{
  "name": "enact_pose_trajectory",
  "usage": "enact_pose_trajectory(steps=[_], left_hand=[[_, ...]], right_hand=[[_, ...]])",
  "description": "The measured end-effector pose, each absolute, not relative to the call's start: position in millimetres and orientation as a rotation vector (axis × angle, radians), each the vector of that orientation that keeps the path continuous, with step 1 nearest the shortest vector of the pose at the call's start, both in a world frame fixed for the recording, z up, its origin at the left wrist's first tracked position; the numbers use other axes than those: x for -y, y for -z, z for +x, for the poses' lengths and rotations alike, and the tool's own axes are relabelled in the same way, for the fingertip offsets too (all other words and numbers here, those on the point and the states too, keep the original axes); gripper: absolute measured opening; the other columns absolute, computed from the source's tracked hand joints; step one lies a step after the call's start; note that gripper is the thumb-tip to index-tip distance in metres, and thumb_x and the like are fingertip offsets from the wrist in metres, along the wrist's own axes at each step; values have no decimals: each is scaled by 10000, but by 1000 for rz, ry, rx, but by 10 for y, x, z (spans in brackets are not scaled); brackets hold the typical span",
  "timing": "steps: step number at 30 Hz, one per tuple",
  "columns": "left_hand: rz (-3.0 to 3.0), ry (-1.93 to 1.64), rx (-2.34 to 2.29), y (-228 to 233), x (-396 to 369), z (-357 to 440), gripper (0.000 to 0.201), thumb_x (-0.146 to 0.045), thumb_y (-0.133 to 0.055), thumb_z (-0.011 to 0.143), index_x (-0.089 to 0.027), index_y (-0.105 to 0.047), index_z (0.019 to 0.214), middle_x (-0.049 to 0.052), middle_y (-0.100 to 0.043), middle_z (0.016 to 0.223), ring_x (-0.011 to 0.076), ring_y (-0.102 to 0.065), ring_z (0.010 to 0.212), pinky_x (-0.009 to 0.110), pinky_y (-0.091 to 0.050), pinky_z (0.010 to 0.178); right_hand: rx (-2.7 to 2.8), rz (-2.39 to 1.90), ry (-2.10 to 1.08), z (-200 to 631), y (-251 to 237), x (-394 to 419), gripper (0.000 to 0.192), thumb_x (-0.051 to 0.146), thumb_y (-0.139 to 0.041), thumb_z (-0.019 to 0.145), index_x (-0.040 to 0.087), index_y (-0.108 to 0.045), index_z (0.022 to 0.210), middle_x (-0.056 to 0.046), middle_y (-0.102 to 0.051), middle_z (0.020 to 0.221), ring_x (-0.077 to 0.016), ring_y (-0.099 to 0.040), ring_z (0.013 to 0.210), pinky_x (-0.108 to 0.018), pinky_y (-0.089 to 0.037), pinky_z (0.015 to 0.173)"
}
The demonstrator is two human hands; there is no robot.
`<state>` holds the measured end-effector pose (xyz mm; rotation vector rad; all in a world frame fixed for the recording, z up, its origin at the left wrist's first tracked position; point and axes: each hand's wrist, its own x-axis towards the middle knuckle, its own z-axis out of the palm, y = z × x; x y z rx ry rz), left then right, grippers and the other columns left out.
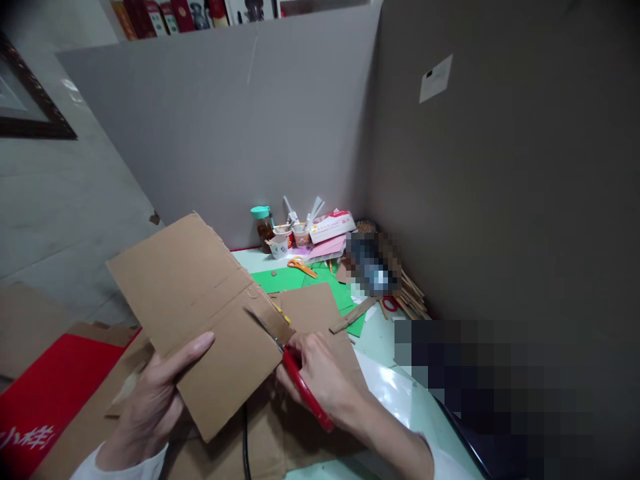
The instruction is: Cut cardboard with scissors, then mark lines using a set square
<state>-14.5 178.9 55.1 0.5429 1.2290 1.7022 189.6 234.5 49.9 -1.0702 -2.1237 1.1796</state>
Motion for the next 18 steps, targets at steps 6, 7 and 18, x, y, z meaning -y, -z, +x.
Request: enact_pose_trajectory(steps=[6, 7, 18], left_hand=[[564, -1722, -1258, -569, -1765, -140, 927, -297, -950, 538, -235, -562, 1378, 73, -740, 1148, 291, -708, 1042, 292, -625, 754], [563, -1723, -1260, -572, -1768, -142, 926, -299, -949, 537, -234, -565, 1376, 74, -741, 1146, 291, -710, 1033, 290, -625, 741], [594, -1644, -1289, -558, -1737, -132, 998, -320, -956, 511, -225, -524, 1406, 106, -731, 1164, 338, -706, 1049, 349, -631, 784]], right_hand=[[2115, -1074, -1107, 1835, -423, -2311, 261, 178, -539, 712, 242, -347, 546, 13, -522, 524, -126, -450, 513, -270, -315, 541], [2112, -1074, -1116, 1830, -424, -2309, 258, 177, -534, 713, 241, -346, 547, 16, -520, 522, -124, -453, 510, -267, -313, 535], [2086, -1010, -1187, 1884, -443, -2388, 315, 163, -603, 593, 233, -500, 881, 8, -708, 758, -202, -656, 716, -267, -472, 637]])
